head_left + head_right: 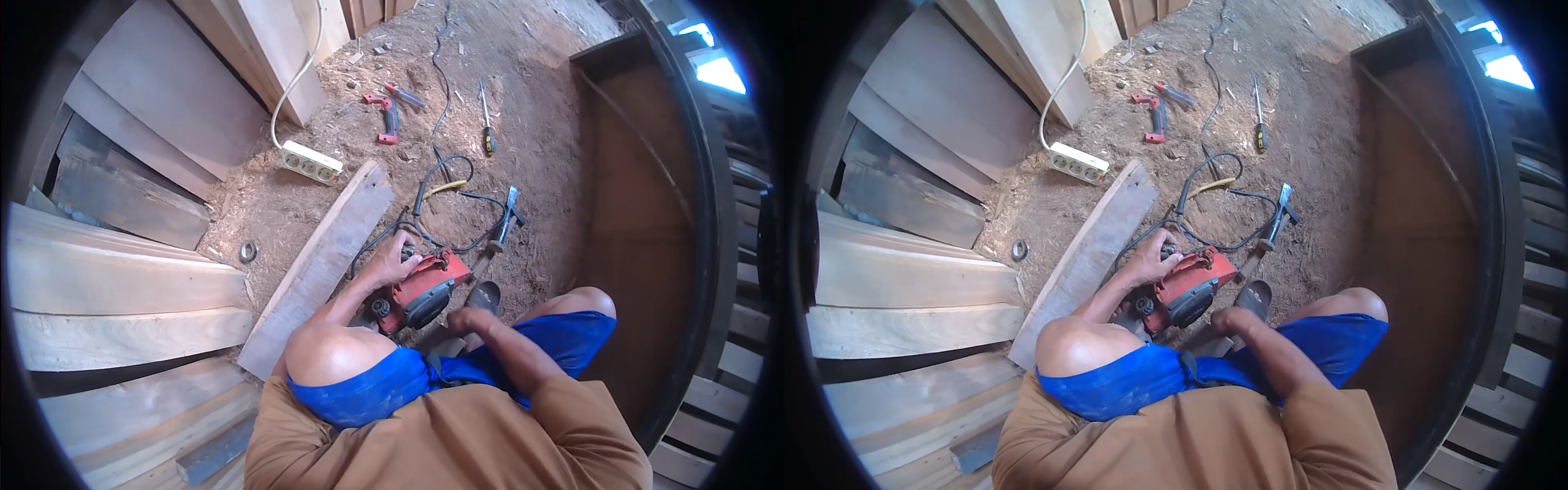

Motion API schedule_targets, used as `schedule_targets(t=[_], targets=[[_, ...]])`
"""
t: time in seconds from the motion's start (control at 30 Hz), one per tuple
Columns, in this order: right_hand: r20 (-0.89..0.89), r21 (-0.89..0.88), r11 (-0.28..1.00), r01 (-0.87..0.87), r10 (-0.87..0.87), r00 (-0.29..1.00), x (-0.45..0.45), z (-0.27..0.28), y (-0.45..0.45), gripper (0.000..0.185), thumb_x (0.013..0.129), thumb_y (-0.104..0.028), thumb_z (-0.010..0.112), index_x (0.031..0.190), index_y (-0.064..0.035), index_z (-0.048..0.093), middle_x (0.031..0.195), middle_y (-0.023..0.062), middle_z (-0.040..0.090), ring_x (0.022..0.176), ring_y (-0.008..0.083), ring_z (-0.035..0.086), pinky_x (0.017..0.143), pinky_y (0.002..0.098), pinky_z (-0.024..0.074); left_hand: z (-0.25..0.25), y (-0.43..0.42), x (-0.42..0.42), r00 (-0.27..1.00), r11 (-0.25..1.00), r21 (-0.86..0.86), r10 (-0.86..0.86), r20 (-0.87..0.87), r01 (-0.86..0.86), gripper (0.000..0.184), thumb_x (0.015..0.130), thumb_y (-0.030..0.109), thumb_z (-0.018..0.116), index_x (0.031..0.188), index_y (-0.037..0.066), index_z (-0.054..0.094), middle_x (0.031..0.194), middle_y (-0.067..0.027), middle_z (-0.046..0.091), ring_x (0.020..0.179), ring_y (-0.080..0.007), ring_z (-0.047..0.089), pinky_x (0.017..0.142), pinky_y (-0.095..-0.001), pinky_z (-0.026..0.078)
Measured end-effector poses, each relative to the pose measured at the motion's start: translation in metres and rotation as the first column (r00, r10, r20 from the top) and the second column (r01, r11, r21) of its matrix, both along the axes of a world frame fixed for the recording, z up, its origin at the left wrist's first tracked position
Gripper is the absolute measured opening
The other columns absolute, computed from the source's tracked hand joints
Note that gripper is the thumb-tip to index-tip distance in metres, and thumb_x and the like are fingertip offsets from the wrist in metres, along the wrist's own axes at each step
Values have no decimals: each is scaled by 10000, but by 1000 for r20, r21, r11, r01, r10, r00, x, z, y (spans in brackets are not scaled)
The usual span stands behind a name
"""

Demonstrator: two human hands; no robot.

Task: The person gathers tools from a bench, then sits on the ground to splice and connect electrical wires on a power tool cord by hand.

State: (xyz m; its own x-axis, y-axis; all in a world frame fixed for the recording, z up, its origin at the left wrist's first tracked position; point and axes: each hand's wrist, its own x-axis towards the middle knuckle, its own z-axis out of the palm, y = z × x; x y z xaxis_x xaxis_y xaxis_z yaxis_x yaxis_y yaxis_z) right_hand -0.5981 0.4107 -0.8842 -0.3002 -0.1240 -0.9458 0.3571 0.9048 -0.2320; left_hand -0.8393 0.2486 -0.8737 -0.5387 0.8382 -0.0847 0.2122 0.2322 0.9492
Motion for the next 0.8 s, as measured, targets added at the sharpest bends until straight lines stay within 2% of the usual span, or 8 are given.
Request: schedule_targets(t=[0.07,0.13,0.2,0.3,0.33,0.53,0.7,0.8], targets=[[-86,-123,992,-4,-7,996,72,-134,18,482,889,-452,621,999,-2,752,1055,164,735,996,323,680,868,420,548,6,-3,-3,1000,1000,-8,15,12,-15,368,863,252,739,1084,44,533,975,-191,629,966,-345,638,861,-445,501],[-285,-529,849,-7,-169,944,185,-336,81,350,869,-336,645,934,-10,755,971,163,734,897,309,675,808,382,555,-2,-6,-5,998,1000,17,26,49,-27,373,867,257,736,1090,44,528,989,-192,630,972,-351,638,868,-452,499],[-128,-857,486,170,-521,844,121,-261,38,256,812,-281,664,838,-35,732,847,132,705,793,299,647,710,375,530,-2,-4,-4,997,1000,8,22,68,-22,375,872,262,733,1095,44,524,1002,-194,630,977,-354,638,875,-456,498],[-379,-437,884,167,-349,857,120,-287,12,252,815,-299,640,851,-73,746,858,147,720,823,318,681,720,416,544,8,-7,-6,997,998,-68,2,72,3,376,881,270,726,1105,47,521,1015,-194,630,983,-356,638,881,-457,498],[-322,-306,938,164,-264,909,103,-262,3,255,818,-301,640,867,-73,742,871,149,718,835,320,680,728,419,542,6,-8,-7,998,997,-70,-3,57,7,378,881,271,726,1107,48,521,1015,-193,630,984,-355,638,882,-456,499],[-73,-119,991,64,-73,995,32,-139,-20,282,839,-312,639,966,-73,720,952,159,710,907,333,674,775,438,536,2,-5,-2,997,997,-70,32,74,-27,384,878,270,731,1118,50,528,1018,-183,633,978,-343,642,882,-445,503],[37,-123,992,-2,7,999,2,-92,-23,319,856,-321,637,1049,-74,701,1019,167,703,967,345,668,814,454,531,9,-8,-8,985,985,-172,53,164,-25,378,873,252,740,1115,50,533,1019,-173,640,966,-322,652,873,-429,510],[77,-148,989,-23,35,996,-2,-81,-24,346,867,-326,637,1098,-75,689,1059,171,699,1003,351,665,838,463,528,8,-8,-11,990,991,-136,32,139,-13,359,880,212,741,1124,49,533,992,-117,650,939,-234,644,870,-386,510]])
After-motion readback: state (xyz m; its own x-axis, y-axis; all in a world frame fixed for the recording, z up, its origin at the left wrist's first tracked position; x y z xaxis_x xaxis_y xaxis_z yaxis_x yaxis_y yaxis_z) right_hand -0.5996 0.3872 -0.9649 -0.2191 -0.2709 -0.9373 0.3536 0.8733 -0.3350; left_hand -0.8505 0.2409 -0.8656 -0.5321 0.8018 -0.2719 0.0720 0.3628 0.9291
